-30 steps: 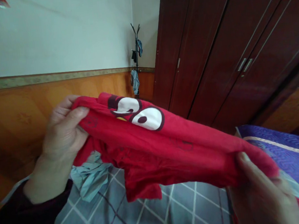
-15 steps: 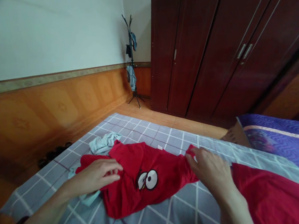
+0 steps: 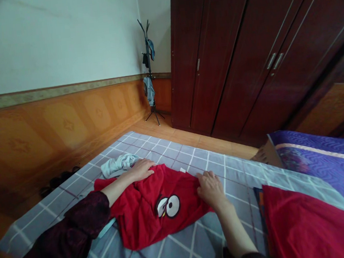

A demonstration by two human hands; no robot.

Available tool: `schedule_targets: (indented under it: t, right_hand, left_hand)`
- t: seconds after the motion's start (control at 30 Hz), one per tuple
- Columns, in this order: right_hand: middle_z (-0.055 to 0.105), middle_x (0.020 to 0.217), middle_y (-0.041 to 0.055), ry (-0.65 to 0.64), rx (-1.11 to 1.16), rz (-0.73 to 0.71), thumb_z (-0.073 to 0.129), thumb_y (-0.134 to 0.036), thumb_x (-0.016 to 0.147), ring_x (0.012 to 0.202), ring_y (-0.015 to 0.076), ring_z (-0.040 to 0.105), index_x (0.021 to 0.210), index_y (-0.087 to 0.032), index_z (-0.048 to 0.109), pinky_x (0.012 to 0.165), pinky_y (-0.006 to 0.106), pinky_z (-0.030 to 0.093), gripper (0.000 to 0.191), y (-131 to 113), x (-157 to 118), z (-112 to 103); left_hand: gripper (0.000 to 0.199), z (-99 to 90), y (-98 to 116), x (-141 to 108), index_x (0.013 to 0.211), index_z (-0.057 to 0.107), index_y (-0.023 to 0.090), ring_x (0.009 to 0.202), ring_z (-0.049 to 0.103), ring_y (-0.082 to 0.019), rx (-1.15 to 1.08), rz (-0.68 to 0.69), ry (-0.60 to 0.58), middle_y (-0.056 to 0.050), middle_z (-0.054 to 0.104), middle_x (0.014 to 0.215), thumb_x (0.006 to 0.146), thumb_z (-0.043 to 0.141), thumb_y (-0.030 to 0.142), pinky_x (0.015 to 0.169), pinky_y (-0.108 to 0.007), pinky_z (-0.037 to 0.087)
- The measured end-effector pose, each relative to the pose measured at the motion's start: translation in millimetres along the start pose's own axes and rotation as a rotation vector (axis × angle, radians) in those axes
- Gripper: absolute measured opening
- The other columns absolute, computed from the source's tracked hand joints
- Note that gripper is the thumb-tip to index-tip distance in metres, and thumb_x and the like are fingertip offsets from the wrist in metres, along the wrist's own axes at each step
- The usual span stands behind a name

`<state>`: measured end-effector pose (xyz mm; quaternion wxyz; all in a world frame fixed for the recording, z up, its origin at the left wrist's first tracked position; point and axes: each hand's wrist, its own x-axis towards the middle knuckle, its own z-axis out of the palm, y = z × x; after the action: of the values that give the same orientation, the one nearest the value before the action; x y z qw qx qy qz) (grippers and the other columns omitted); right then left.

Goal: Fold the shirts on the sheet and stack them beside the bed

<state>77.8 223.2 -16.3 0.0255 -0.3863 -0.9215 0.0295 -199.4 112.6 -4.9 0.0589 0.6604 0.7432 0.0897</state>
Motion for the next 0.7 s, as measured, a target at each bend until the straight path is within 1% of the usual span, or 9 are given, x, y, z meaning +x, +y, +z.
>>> schedule_targets:
  t: [0.13,0.23,0.3,0.37,0.4,0.43,0.5,0.6,0.7]
  right_hand:
    - [0.056,0.121,0.0159,0.057,0.094,-0.035,0.049,-0.013,0.072,0.116,0.0299,0.047,0.133,-0.012,0.05,0.097,0.042,0.036,0.06,-7,1,-13]
    - [0.033,0.147,0.0135,0.148,0.458,-0.23,0.056,-0.019,0.071,0.133,0.0265,0.033,0.147,-0.017,0.025,0.106,0.041,0.031,0.082,-29,-7,-36]
    - [0.033,0.147,0.011,0.176,0.717,-0.359,0.062,-0.025,0.071,0.132,0.0251,0.035,0.148,-0.022,0.022,0.104,0.04,0.034,0.087,-46,-17,-52]
    - [0.057,0.123,0.0073,0.147,0.875,-0.396,0.064,-0.03,0.073,0.109,0.0227,0.054,0.133,-0.021,0.046,0.088,0.034,0.045,0.063,-61,-26,-66]
    - [0.064,0.099,0.0038,0.126,0.928,-0.364,0.063,-0.033,0.075,0.089,0.0192,0.06,0.114,-0.018,0.06,0.074,0.028,0.047,0.041,-66,-29,-71]
    - [0.062,0.075,-0.0001,0.102,0.981,-0.301,0.061,-0.036,0.077,0.068,0.0146,0.057,0.09,-0.016,0.065,0.059,0.024,0.044,0.025,-70,-30,-75]
    - [0.045,0.047,-0.0051,0.071,1.132,-0.124,0.059,-0.043,0.077,0.044,0.0083,0.04,0.059,-0.016,0.056,0.042,0.021,0.028,0.033,-73,-28,-84]
    - [0.041,0.041,-0.0061,0.1,1.461,0.088,0.066,-0.049,0.07,0.036,0.0071,0.033,0.055,-0.018,0.051,0.036,0.021,0.022,0.037,-73,-15,-104]
    - [0.051,0.048,-0.0038,0.236,1.72,0.137,0.071,-0.041,0.066,0.039,0.0095,0.044,0.06,-0.018,0.054,0.037,0.021,0.032,0.029,-75,0,-136]
  left_hand:
    - [0.014,-29.3,24,-12,0.09,0.06,0.016,0.088,0.059,-0.019,-0.083,0.071,0.044,-0.005,0.064,0.092,0.084,0.048,0.018,0.079,-0.028,0.044]
    - [0.017,-59.3,59,-31,0.093,0.058,0.019,0.079,0.058,-0.013,-0.256,0.242,0.047,0.001,0.063,0.087,0.085,0.045,0.014,0.072,-0.022,0.043]
    - [0.017,-75.9,82,-39,0.089,0.059,0.018,0.079,0.057,-0.012,-0.344,0.405,0.041,0.002,0.062,0.085,0.082,0.046,0.01,0.074,-0.022,0.042]
    - [0.019,-86.9,98,-42,0.085,0.059,0.018,0.082,0.057,-0.013,-0.303,0.51,0.088,0.0,0.062,0.084,0.081,0.046,0.006,0.08,-0.025,0.042]
    - [0.019,-90.5,102,-43,0.084,0.06,0.018,0.084,0.057,-0.014,-0.249,0.522,0.144,-0.001,0.061,0.084,0.081,0.046,0.005,0.084,-0.027,0.041]
    - [0.019,-92.8,105,-42,0.084,0.06,0.018,0.087,0.056,-0.016,-0.198,0.504,0.224,-0.002,0.061,0.086,0.083,0.046,0.005,0.086,-0.029,0.041]
    - [0.015,-94.4,108,-45,0.086,0.06,0.017,0.091,0.056,-0.018,-0.167,0.41,0.429,-0.005,0.06,0.091,0.087,0.046,0.01,0.087,-0.032,0.042]
    - [0.01,-88.8,119,-63,0.086,0.058,0.018,0.086,0.057,-0.017,-0.343,0.27,0.651,-0.004,0.06,0.087,0.09,0.048,0.017,0.079,-0.03,0.045]
    - [0.006,-70.0,139,-92,0.087,0.058,0.02,0.07,0.059,-0.013,-0.655,0.255,0.528,0.0,0.061,0.077,0.089,0.052,0.022,0.066,-0.023,0.046]
